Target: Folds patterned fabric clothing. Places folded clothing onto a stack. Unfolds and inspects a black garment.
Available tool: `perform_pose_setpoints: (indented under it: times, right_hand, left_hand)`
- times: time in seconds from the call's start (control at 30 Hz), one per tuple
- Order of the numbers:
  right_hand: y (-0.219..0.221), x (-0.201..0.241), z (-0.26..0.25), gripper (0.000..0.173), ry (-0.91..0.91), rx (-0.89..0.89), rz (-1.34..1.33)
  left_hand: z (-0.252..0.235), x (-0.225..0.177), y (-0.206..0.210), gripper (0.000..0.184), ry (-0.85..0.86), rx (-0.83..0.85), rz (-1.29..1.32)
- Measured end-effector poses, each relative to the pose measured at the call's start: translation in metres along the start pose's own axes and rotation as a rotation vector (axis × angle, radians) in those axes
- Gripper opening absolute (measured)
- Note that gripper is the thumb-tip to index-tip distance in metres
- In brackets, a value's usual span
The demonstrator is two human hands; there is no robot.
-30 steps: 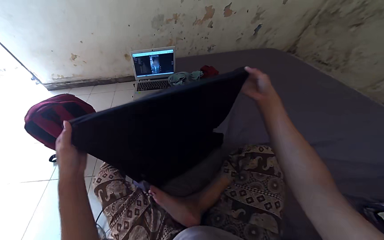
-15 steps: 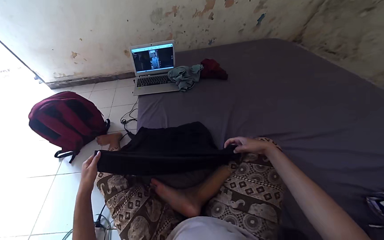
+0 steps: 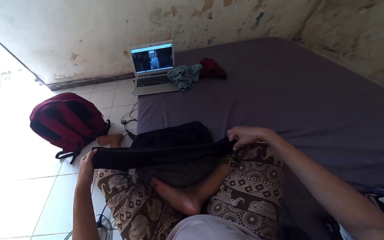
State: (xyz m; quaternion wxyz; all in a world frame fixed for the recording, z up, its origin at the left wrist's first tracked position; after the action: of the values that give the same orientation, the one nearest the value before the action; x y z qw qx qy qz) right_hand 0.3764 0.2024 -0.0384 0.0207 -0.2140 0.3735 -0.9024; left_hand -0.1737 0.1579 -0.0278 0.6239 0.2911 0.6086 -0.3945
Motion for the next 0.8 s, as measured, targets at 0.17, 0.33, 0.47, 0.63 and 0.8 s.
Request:
perform_pose_setpoints:
  times: [0.17, 0.33, 0.47, 0.63, 0.8]
  right_hand:
    - [-0.017, -0.012, 0.005, 0.025, 0.041, -0.018, -0.241]
    - [-0.022, -0.044, 0.001, 0.037, 0.340, -0.027, -0.273]
    - [-0.038, -0.045, -0.004, 0.037, 0.452, -0.039, -0.147]
    - [-0.116, -0.020, -0.002, 0.029, 0.419, -0.214, 0.078]
    - [-0.231, 0.028, 0.050, 0.029, 0.210, -0.707, -0.144]
  left_hand:
    - [-0.017, 0.003, -0.010, 0.029, 0.056, -0.008, -0.095]
    - [-0.026, 0.011, -0.010, 0.034, 0.046, 0.056, -0.074]
    - [-0.030, 0.003, -0.002, 0.038, 0.001, 0.062, 0.042]
    - [-0.067, -0.055, 0.004, 0.034, 0.176, 0.153, 0.162]
    - [-0.077, -0.170, -0.002, 0.045, 0.363, 0.135, 0.186]
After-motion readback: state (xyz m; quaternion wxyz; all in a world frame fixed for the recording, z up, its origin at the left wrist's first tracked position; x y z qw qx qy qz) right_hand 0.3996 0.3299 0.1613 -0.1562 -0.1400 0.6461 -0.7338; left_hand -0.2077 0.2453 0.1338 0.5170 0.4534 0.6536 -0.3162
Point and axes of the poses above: each hand's wrist, its own z-axis away from the middle knuckle, its own y-axis out of the palm, x = y × z, the point moved 10 cm from there along -z, towards the middle knuckle, and after that the axes turned 3 degrees about -x, right-handed, at the moved point
